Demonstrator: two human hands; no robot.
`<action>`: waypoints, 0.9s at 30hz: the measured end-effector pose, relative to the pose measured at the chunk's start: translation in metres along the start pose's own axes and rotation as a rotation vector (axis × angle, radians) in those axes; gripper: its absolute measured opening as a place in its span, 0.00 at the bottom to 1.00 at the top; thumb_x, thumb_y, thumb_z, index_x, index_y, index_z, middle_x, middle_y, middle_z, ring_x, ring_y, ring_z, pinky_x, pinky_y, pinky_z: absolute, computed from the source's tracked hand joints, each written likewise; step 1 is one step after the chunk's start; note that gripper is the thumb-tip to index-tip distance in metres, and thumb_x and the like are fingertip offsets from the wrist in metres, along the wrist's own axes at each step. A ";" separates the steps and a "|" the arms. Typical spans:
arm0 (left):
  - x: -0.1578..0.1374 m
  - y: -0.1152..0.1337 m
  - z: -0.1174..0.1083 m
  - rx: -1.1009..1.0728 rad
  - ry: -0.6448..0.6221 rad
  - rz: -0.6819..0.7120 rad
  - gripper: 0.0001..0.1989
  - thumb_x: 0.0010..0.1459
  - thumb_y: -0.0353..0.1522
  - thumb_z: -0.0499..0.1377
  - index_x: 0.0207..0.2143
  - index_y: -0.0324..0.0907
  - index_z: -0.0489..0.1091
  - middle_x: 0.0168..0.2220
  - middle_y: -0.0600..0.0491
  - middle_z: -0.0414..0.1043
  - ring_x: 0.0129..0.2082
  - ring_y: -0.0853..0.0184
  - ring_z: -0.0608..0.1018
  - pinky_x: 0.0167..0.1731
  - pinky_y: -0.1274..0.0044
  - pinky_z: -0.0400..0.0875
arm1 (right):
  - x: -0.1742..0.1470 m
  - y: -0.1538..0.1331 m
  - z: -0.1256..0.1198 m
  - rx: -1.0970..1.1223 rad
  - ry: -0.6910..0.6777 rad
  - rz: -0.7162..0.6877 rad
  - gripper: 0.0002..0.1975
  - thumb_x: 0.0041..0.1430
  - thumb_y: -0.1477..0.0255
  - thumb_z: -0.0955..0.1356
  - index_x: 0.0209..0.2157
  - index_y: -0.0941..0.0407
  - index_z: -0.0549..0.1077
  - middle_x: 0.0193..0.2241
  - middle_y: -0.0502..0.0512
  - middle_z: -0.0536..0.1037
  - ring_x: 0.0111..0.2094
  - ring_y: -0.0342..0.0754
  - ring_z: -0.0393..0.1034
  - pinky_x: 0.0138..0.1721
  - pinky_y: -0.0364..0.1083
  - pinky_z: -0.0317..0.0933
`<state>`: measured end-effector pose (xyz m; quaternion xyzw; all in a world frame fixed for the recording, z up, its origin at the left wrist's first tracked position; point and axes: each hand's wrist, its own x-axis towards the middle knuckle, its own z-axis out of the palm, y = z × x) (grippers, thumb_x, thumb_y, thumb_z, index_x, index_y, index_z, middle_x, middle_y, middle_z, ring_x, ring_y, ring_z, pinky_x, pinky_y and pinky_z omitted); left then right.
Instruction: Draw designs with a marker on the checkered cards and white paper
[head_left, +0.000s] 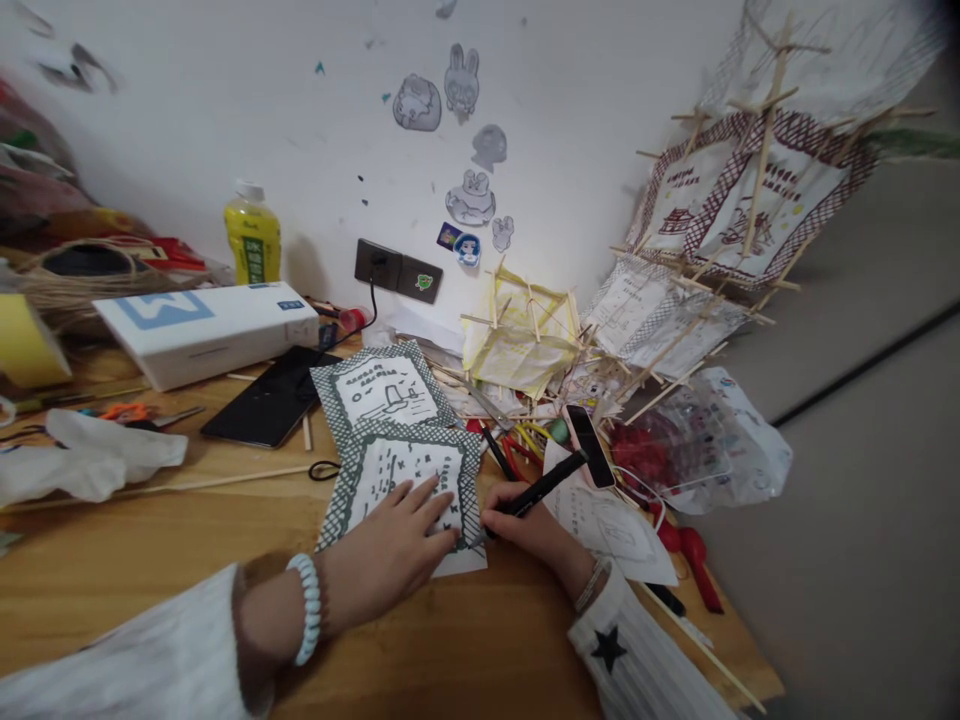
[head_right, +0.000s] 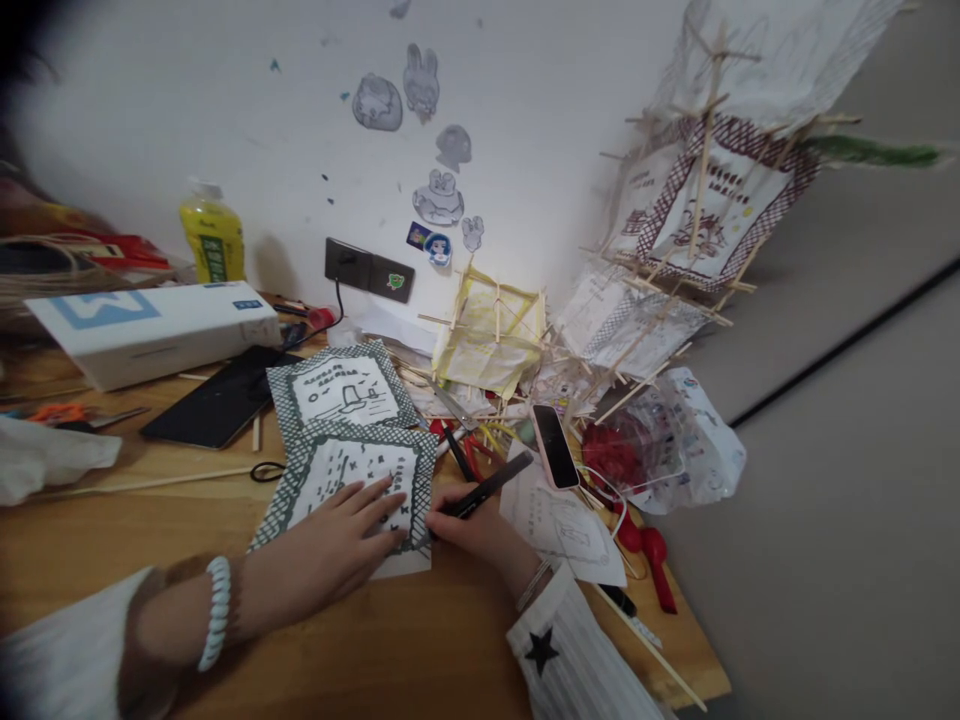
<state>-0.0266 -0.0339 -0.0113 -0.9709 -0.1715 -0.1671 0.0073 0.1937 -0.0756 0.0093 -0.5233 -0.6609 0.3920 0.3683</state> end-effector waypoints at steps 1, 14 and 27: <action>0.000 0.000 0.000 -0.004 0.003 0.004 0.14 0.56 0.30 0.57 0.46 0.44 0.68 0.55 0.41 0.62 0.58 0.46 0.61 0.51 0.54 0.59 | 0.000 0.001 0.000 -0.008 -0.008 -0.021 0.08 0.49 0.69 0.68 0.21 0.58 0.69 0.18 0.46 0.66 0.21 0.40 0.59 0.23 0.39 0.53; 0.000 0.001 0.000 0.022 0.009 0.009 0.14 0.56 0.30 0.57 0.46 0.44 0.67 0.55 0.42 0.63 0.58 0.47 0.62 0.51 0.55 0.61 | 0.000 0.005 -0.003 -0.094 -0.091 -0.041 0.08 0.48 0.74 0.66 0.18 0.58 0.67 0.15 0.45 0.64 0.19 0.40 0.56 0.21 0.39 0.50; 0.001 0.003 -0.002 0.006 0.015 -0.001 0.13 0.56 0.30 0.57 0.45 0.43 0.69 0.54 0.40 0.64 0.57 0.46 0.63 0.50 0.54 0.60 | 0.003 0.001 0.007 -0.062 0.203 -0.054 0.09 0.50 0.70 0.66 0.19 0.56 0.66 0.17 0.46 0.65 0.21 0.41 0.57 0.22 0.40 0.53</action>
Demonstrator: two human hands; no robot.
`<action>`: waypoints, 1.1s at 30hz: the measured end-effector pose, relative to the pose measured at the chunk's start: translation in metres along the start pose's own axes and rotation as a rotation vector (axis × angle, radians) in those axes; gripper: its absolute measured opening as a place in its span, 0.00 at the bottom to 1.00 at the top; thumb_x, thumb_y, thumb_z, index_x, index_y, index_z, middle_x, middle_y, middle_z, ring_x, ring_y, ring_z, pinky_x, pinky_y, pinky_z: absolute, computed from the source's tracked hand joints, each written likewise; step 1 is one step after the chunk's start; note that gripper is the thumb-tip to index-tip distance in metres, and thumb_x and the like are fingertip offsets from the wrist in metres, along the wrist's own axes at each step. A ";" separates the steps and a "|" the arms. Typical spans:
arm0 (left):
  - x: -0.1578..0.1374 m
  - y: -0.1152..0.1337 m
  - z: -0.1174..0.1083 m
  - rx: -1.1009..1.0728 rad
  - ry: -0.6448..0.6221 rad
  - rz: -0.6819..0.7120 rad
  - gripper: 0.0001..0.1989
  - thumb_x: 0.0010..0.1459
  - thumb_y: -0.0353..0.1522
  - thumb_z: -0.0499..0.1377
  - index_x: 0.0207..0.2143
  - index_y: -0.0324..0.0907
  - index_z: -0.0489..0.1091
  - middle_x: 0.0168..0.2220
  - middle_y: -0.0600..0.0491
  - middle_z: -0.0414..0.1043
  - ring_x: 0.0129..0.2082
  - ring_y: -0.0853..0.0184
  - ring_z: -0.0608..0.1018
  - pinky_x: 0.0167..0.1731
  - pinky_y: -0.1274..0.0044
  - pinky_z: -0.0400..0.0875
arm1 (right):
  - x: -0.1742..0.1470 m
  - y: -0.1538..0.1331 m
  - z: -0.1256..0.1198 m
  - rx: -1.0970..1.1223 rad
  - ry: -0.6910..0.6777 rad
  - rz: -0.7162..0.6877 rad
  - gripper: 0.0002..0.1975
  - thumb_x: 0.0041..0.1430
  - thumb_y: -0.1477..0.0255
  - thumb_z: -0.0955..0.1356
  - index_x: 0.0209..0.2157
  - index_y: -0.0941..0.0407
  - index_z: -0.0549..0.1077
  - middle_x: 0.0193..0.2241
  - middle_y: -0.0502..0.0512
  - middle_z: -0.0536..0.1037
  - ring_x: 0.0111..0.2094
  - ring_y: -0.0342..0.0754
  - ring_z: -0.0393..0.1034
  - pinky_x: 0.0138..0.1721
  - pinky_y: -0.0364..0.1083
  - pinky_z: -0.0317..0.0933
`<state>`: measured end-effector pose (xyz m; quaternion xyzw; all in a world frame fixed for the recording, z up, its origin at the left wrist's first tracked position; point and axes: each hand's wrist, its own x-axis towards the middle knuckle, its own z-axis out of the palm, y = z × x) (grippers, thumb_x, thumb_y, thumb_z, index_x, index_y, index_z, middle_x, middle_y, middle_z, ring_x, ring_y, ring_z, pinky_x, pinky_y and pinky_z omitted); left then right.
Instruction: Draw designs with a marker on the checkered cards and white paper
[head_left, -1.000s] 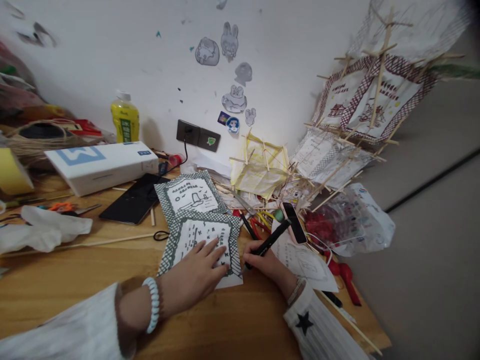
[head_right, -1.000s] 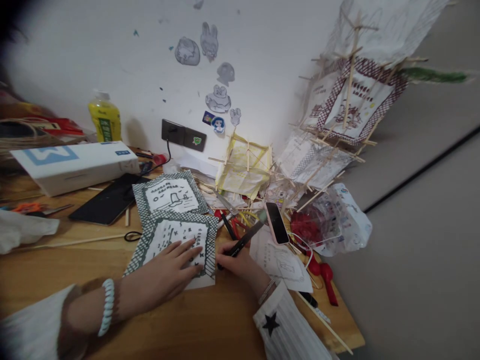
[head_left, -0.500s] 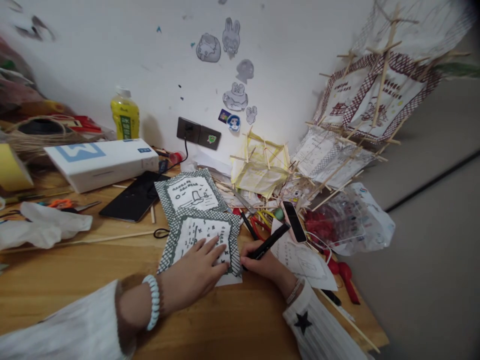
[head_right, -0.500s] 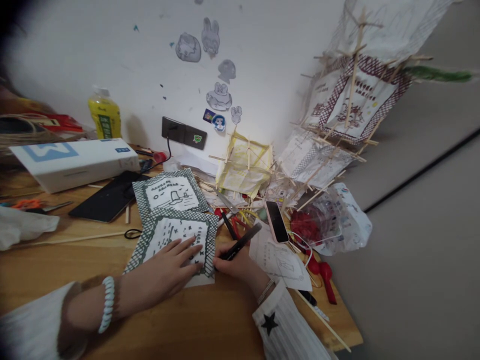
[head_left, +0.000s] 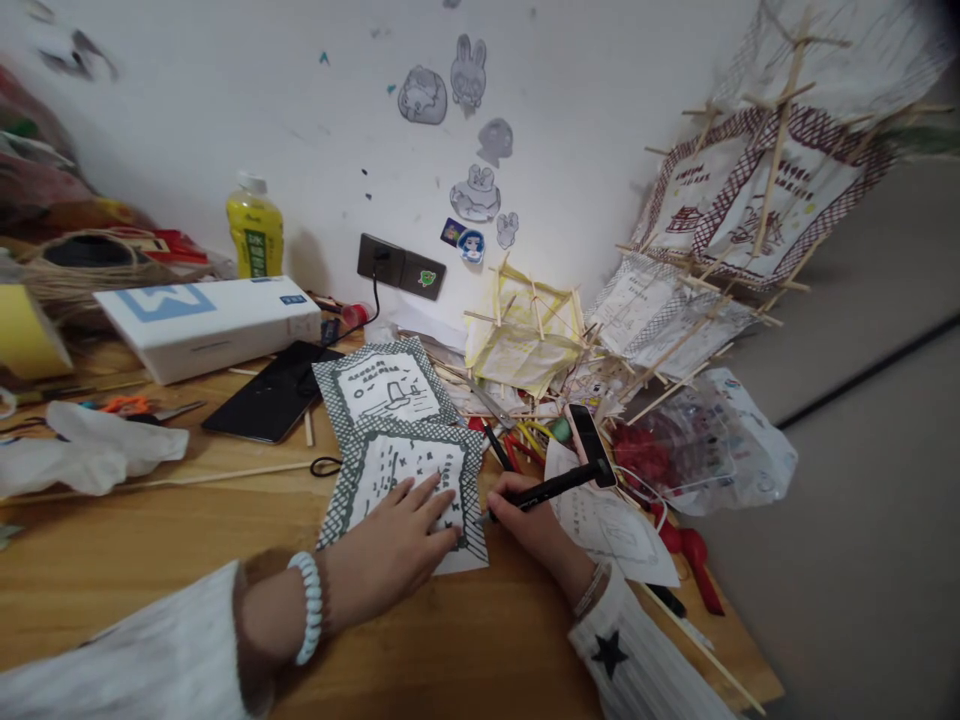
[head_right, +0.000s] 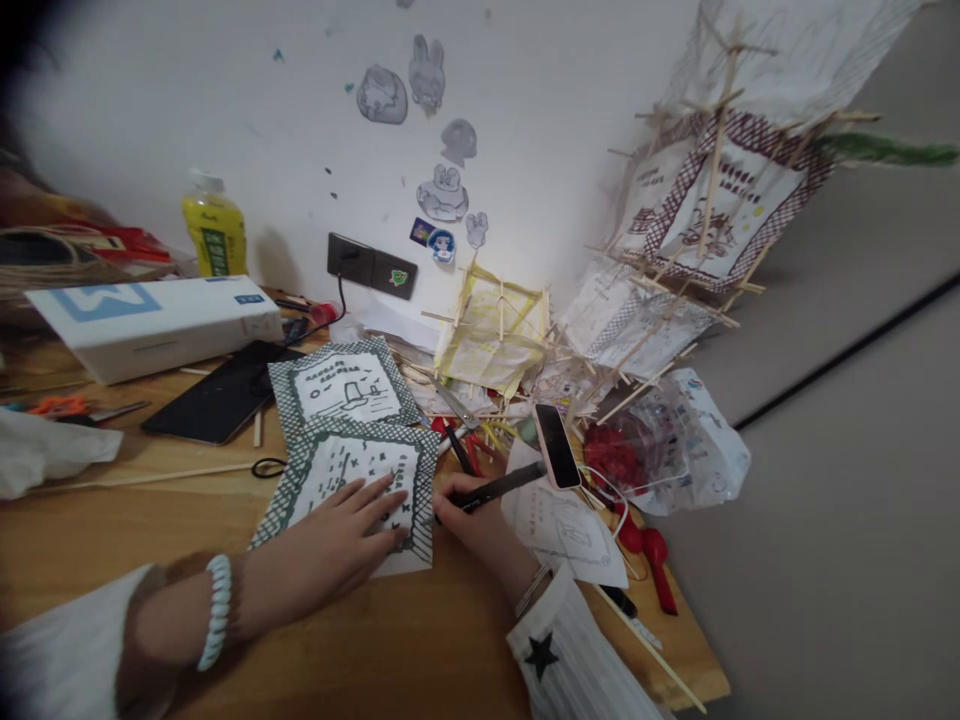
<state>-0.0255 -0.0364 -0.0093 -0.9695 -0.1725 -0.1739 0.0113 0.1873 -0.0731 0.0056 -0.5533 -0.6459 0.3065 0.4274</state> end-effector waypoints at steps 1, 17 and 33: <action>0.000 0.000 0.000 0.003 -0.002 0.000 0.12 0.56 0.30 0.57 0.45 0.43 0.69 0.54 0.40 0.64 0.57 0.46 0.63 0.50 0.55 0.60 | 0.000 -0.001 0.001 -0.026 0.007 -0.020 0.09 0.50 0.71 0.65 0.19 0.56 0.66 0.17 0.46 0.65 0.21 0.41 0.57 0.23 0.40 0.54; 0.000 0.000 0.000 -0.021 0.010 0.002 0.12 0.56 0.29 0.57 0.44 0.43 0.69 0.54 0.40 0.64 0.57 0.46 0.62 0.50 0.55 0.60 | 0.003 0.002 0.002 -0.145 0.066 -0.021 0.08 0.49 0.74 0.64 0.18 0.57 0.66 0.17 0.46 0.64 0.21 0.40 0.56 0.22 0.40 0.53; 0.001 0.001 -0.004 -0.009 -0.013 0.001 0.12 0.57 0.30 0.56 0.44 0.42 0.70 0.54 0.40 0.64 0.57 0.45 0.63 0.50 0.54 0.61 | -0.001 -0.001 0.000 -0.105 -0.043 -0.013 0.08 0.48 0.73 0.66 0.18 0.57 0.68 0.16 0.46 0.66 0.20 0.40 0.57 0.21 0.40 0.52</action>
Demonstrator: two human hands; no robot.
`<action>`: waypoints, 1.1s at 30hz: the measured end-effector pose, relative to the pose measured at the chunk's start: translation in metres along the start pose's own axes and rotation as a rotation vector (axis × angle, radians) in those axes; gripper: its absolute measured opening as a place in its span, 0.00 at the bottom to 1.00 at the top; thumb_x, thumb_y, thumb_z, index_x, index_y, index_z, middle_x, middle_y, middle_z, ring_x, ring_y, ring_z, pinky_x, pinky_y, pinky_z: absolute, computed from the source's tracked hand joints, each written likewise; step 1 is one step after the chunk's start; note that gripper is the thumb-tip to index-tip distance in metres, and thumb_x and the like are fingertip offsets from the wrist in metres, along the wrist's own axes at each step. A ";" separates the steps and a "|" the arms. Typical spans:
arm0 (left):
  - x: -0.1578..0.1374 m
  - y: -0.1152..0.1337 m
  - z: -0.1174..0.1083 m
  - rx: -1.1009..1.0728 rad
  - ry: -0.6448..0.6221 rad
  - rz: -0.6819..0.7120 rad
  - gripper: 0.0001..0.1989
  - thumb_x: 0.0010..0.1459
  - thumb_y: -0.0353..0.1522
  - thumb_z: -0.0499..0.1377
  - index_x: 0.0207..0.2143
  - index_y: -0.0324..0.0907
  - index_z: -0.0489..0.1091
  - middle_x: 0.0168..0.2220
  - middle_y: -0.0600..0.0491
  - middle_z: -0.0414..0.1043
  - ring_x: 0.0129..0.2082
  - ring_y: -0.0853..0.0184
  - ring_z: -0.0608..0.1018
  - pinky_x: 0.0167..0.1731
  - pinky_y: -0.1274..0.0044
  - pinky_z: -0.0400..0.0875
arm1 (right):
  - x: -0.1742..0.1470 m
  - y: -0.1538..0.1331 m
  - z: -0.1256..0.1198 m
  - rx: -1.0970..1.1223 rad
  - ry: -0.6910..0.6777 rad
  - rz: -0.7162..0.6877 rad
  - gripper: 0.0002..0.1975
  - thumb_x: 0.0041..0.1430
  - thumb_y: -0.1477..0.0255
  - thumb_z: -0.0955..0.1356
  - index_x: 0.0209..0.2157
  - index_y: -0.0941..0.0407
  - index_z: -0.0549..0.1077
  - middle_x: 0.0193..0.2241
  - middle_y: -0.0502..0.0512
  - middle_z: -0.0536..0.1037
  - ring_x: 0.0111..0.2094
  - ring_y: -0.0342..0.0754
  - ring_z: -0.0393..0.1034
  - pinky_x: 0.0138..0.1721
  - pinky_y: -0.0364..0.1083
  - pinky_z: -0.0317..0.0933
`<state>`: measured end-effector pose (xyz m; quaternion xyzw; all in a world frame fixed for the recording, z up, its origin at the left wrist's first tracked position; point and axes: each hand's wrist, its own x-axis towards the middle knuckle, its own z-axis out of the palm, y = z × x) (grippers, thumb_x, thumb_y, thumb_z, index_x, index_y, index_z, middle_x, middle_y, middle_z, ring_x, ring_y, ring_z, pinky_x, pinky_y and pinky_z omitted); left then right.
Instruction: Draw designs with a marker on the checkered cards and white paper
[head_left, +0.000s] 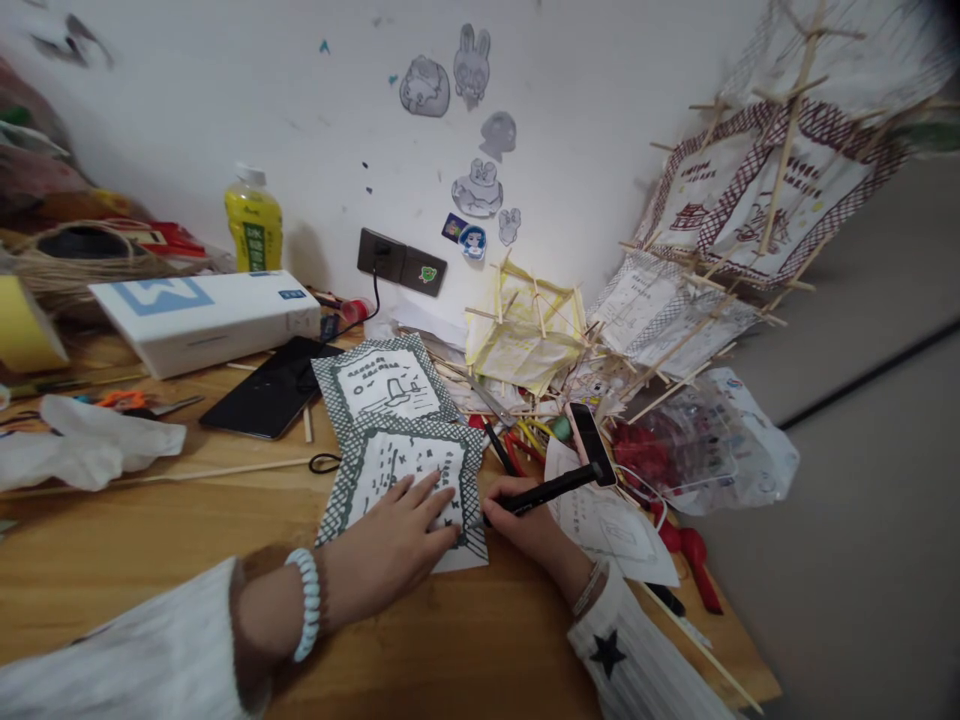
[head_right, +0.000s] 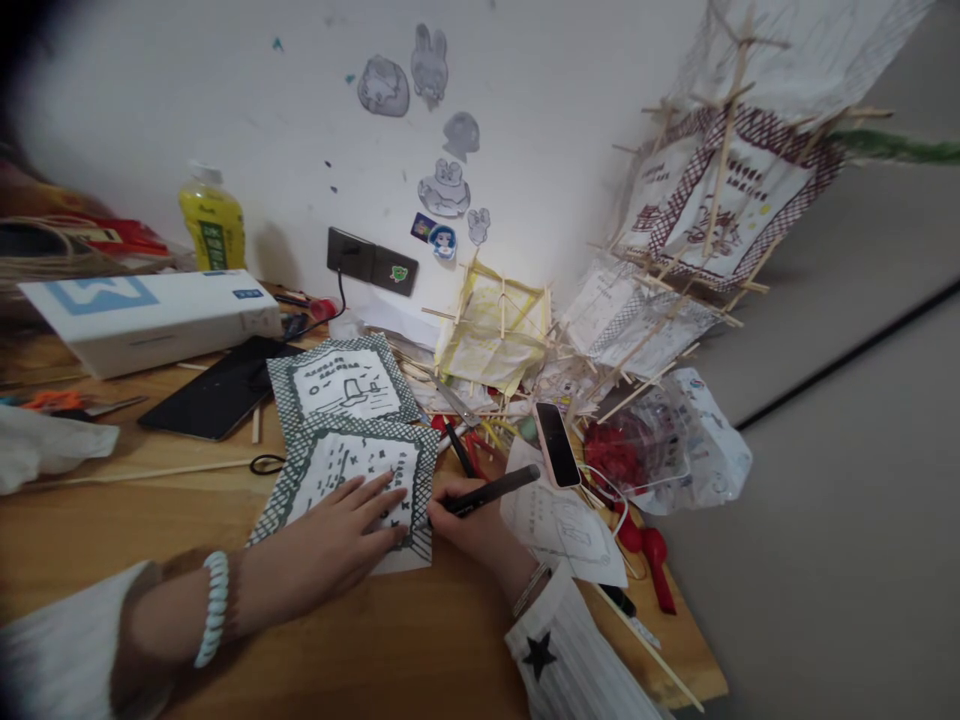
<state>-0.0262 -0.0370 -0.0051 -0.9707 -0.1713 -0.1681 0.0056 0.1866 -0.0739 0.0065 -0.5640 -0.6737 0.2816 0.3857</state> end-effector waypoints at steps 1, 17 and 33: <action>0.000 0.000 0.000 0.008 -0.003 0.000 0.12 0.57 0.30 0.56 0.45 0.43 0.69 0.54 0.40 0.64 0.57 0.46 0.63 0.50 0.54 0.61 | 0.000 -0.001 0.000 -0.005 -0.012 -0.015 0.07 0.48 0.73 0.66 0.18 0.57 0.68 0.16 0.46 0.66 0.20 0.40 0.57 0.21 0.40 0.52; 0.000 -0.001 0.003 0.013 -0.013 -0.008 0.12 0.58 0.29 0.56 0.45 0.43 0.70 0.55 0.39 0.64 0.57 0.45 0.63 0.51 0.53 0.61 | 0.005 0.005 -0.004 -0.110 0.158 -0.053 0.09 0.48 0.73 0.63 0.17 0.57 0.65 0.16 0.46 0.65 0.21 0.41 0.58 0.23 0.40 0.54; 0.001 0.000 0.001 0.010 -0.026 -0.011 0.12 0.58 0.30 0.55 0.45 0.43 0.70 0.55 0.40 0.64 0.57 0.45 0.62 0.51 0.54 0.61 | -0.001 -0.001 -0.001 -0.036 -0.068 -0.093 0.06 0.48 0.75 0.65 0.19 0.58 0.69 0.17 0.47 0.68 0.20 0.40 0.59 0.21 0.39 0.53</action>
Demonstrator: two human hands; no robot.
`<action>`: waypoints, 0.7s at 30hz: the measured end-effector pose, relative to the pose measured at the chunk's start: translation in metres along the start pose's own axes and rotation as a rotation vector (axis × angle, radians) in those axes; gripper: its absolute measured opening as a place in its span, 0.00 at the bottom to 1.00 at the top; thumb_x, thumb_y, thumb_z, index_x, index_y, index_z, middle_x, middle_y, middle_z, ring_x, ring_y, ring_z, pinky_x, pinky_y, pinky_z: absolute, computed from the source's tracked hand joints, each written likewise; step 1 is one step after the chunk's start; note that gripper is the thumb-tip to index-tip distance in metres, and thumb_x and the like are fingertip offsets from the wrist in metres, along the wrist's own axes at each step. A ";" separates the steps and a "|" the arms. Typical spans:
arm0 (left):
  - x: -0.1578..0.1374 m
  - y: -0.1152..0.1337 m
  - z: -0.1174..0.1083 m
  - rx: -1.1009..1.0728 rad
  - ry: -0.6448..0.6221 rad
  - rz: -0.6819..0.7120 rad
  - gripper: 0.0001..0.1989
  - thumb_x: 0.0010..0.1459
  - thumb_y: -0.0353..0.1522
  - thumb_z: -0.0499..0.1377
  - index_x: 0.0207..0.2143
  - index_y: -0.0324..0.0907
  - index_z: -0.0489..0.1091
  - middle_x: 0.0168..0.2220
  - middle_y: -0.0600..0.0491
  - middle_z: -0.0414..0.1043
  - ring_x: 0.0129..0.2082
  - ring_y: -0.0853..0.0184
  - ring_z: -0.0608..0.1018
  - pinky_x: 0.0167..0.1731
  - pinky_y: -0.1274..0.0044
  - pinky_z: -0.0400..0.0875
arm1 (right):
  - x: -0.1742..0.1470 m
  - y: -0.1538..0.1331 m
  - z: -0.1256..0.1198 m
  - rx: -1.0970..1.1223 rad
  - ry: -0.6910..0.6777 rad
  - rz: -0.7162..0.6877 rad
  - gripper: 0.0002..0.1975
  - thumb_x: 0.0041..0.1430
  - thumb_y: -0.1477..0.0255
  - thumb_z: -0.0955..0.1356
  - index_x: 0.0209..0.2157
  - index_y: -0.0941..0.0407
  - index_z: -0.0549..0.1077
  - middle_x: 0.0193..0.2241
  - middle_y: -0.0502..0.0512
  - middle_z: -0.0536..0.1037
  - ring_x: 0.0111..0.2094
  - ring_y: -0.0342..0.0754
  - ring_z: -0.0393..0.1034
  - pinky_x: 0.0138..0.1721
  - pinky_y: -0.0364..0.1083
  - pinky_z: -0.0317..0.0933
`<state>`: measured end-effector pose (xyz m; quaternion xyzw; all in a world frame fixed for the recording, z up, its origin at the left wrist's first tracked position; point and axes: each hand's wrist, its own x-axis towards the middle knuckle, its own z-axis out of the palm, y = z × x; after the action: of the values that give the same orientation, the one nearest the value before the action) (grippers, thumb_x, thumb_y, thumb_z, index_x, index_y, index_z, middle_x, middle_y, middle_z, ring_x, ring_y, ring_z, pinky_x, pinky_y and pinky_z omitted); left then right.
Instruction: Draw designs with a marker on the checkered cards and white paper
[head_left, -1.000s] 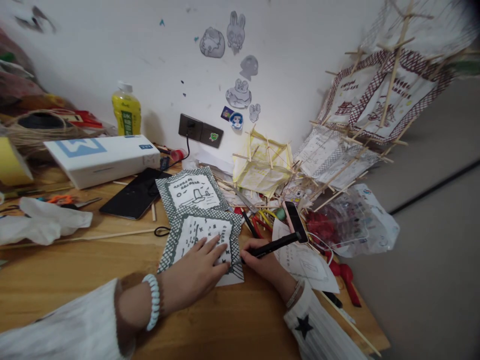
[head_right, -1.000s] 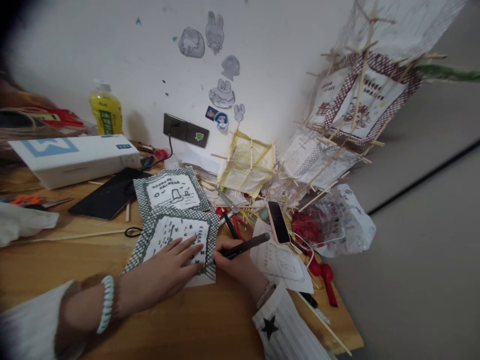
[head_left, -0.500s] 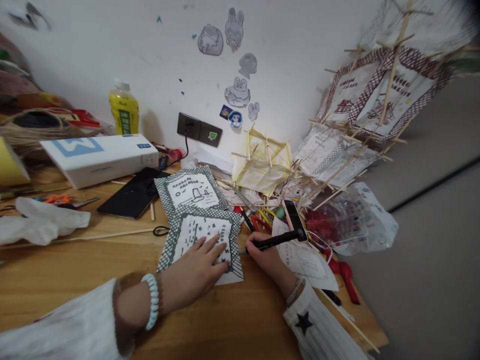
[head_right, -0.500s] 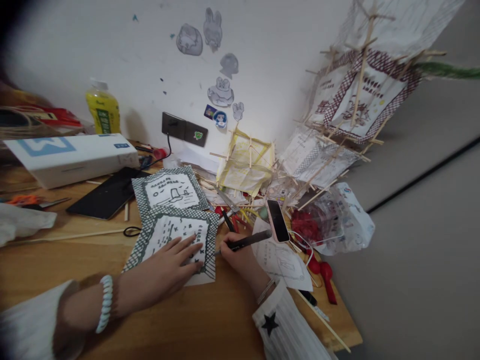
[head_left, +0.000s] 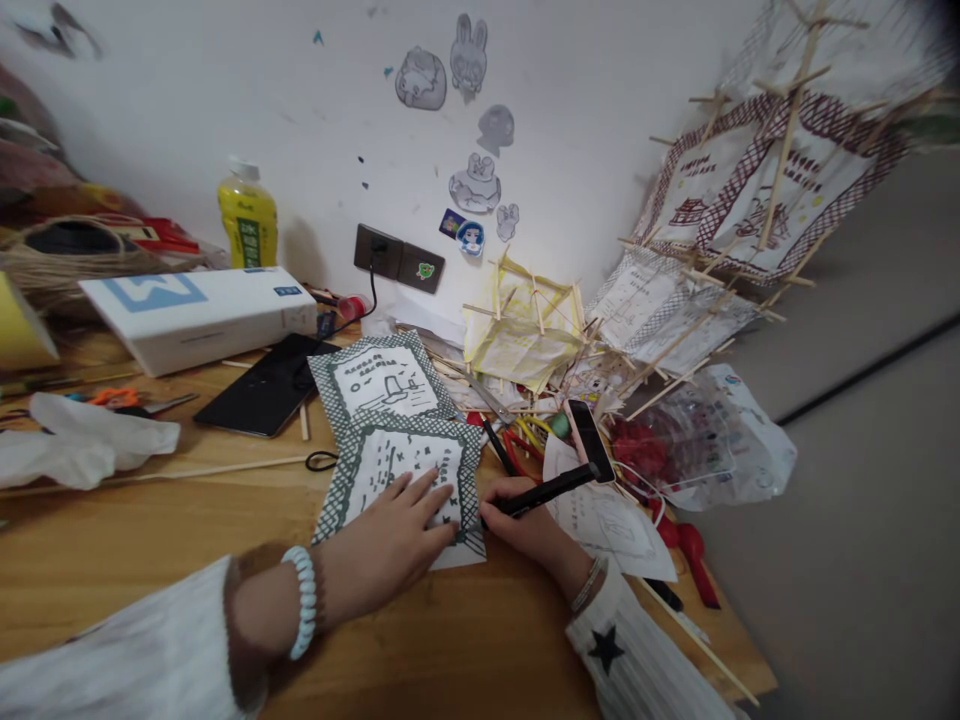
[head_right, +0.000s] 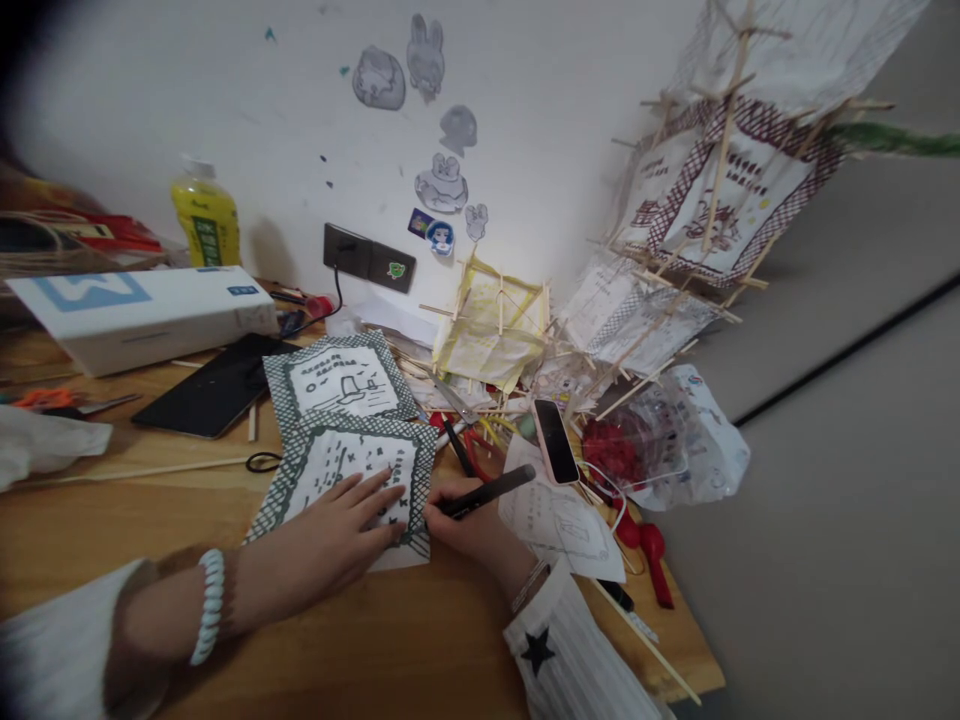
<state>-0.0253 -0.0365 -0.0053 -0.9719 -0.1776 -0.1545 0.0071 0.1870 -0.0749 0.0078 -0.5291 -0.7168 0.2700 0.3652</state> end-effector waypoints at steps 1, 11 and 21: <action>0.000 0.000 -0.001 -0.001 -0.007 0.002 0.12 0.58 0.29 0.55 0.45 0.43 0.70 0.55 0.39 0.64 0.57 0.45 0.62 0.51 0.54 0.61 | 0.001 0.001 0.000 -0.008 0.017 0.007 0.07 0.48 0.76 0.65 0.19 0.58 0.69 0.17 0.47 0.67 0.20 0.40 0.59 0.21 0.39 0.52; -0.001 0.000 0.003 -0.026 0.039 0.008 0.12 0.57 0.29 0.57 0.45 0.43 0.70 0.54 0.39 0.64 0.57 0.44 0.63 0.50 0.53 0.62 | 0.002 0.007 -0.005 -0.015 0.186 0.057 0.10 0.48 0.74 0.62 0.16 0.57 0.63 0.15 0.46 0.64 0.20 0.41 0.58 0.22 0.40 0.53; 0.000 0.001 0.001 -0.001 0.019 -0.005 0.12 0.57 0.30 0.56 0.45 0.43 0.70 0.54 0.40 0.65 0.57 0.45 0.63 0.51 0.54 0.62 | -0.004 0.002 0.000 0.024 -0.041 -0.017 0.06 0.49 0.75 0.65 0.20 0.58 0.69 0.18 0.47 0.68 0.21 0.41 0.60 0.22 0.39 0.54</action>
<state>-0.0248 -0.0375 -0.0061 -0.9699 -0.1800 -0.1639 0.0077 0.1884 -0.0779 0.0053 -0.5129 -0.7253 0.2861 0.3593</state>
